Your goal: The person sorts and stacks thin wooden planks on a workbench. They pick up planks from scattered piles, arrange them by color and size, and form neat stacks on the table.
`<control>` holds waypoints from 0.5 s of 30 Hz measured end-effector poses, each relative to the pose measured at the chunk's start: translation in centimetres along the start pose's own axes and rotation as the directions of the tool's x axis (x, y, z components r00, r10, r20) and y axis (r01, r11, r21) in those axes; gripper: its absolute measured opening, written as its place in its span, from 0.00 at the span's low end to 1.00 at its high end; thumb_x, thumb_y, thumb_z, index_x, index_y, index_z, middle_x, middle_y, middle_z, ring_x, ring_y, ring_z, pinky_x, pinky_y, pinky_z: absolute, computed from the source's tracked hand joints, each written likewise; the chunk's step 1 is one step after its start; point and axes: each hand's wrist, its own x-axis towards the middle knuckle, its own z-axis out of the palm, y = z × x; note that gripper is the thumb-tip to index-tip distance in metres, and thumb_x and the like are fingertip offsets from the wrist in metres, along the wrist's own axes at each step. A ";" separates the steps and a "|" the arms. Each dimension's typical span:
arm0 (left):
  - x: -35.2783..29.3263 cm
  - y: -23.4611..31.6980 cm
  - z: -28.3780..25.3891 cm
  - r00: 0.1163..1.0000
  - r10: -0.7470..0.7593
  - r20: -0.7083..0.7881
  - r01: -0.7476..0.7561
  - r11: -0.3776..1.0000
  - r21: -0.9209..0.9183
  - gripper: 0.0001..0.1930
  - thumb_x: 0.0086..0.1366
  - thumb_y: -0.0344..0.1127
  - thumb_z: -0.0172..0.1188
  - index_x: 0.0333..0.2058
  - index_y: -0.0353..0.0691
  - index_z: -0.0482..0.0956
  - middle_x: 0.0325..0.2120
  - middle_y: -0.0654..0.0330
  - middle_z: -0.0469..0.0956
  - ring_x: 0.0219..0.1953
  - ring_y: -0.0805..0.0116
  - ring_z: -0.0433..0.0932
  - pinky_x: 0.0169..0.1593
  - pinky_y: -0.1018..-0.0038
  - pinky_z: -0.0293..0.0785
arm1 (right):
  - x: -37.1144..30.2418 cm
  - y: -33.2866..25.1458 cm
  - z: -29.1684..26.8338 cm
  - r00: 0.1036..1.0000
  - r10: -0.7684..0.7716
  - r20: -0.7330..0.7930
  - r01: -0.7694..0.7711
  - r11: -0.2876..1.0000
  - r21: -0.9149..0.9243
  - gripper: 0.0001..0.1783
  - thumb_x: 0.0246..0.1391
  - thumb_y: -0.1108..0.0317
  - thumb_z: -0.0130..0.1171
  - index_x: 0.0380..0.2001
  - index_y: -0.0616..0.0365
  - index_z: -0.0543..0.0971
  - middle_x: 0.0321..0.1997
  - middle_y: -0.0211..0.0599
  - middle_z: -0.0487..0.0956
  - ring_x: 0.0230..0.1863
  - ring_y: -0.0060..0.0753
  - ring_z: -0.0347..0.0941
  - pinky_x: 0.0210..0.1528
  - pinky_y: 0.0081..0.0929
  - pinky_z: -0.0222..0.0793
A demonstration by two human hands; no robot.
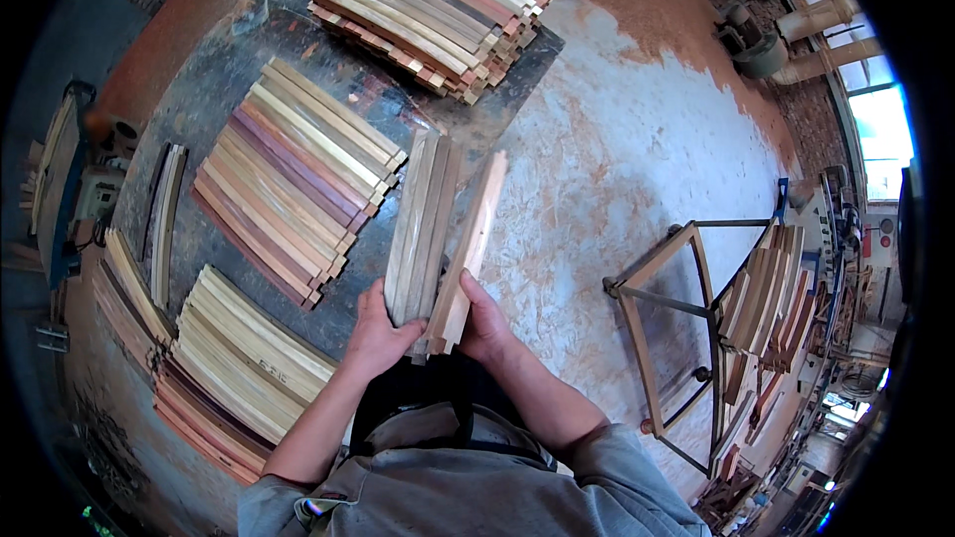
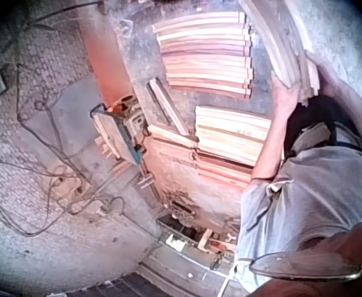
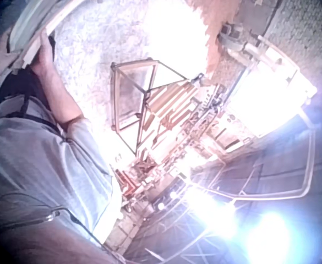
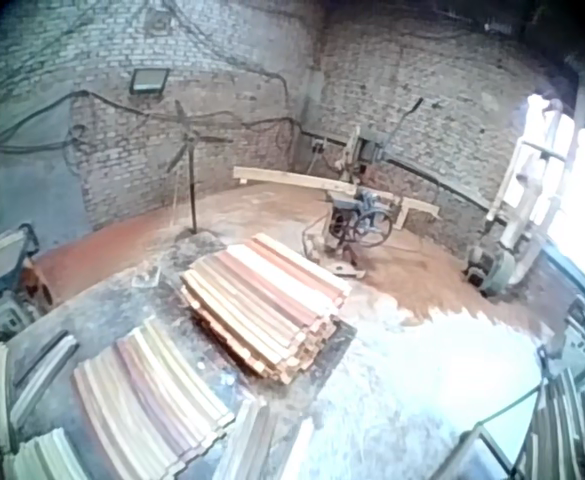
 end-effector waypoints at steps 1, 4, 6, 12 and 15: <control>0.2 0.0 -0.1 1.000 0.012 0.025 -0.013 0.999 0.032 0.51 0.51 0.40 0.71 0.67 0.31 0.49 0.58 0.36 0.62 0.63 0.42 0.63 0.65 0.64 0.63 | 0.3 0.0 -0.3 1.000 0.008 0.004 -0.008 1.000 -0.011 0.40 0.60 0.38 0.53 0.67 0.53 0.62 0.65 0.43 0.69 0.65 0.47 0.65 0.67 0.49 0.58; 0.4 0.2 -0.2 0.997 0.032 0.066 -0.040 0.991 0.124 0.56 0.48 0.41 0.73 0.68 0.29 0.44 0.57 0.34 0.60 0.62 0.39 0.62 0.65 0.62 0.63 | 0.7 -0.2 -0.4 0.999 0.027 0.040 -0.025 0.999 -0.039 0.42 0.60 0.37 0.52 0.67 0.53 0.61 0.65 0.43 0.69 0.65 0.46 0.65 0.68 0.47 0.57; 0.0 0.7 -0.1 0.998 0.029 0.048 -0.038 0.982 0.186 0.58 0.48 0.42 0.73 0.69 0.28 0.42 0.57 0.34 0.60 0.62 0.39 0.63 0.64 0.61 0.64 | 0.8 -0.4 -0.2 0.995 0.030 0.100 -0.026 0.998 -0.050 0.42 0.60 0.36 0.51 0.68 0.53 0.61 0.66 0.43 0.69 0.66 0.46 0.65 0.68 0.47 0.57; 0.2 0.8 0.5 0.997 -0.056 -0.047 0.064 0.976 0.206 0.56 0.49 0.40 0.70 0.69 0.29 0.43 0.58 0.37 0.61 0.63 0.42 0.63 0.64 0.61 0.64 | 0.7 0.2 0.3 0.997 0.041 0.071 -0.038 0.999 -0.035 0.41 0.61 0.36 0.50 0.67 0.55 0.62 0.68 0.42 0.67 0.66 0.47 0.64 0.68 0.48 0.58; 0.7 -2.0 -1.6 0.988 0.092 0.121 -0.049 0.946 -0.319 0.52 0.49 0.36 0.67 0.69 0.30 0.47 0.58 0.40 0.63 0.65 0.47 0.62 0.64 0.62 0.64 | 0.0 -0.5 -0.7 0.974 0.031 0.223 -0.047 0.997 0.069 0.39 0.62 0.38 0.49 0.64 0.56 0.64 0.69 0.44 0.65 0.67 0.50 0.63 0.68 0.51 0.58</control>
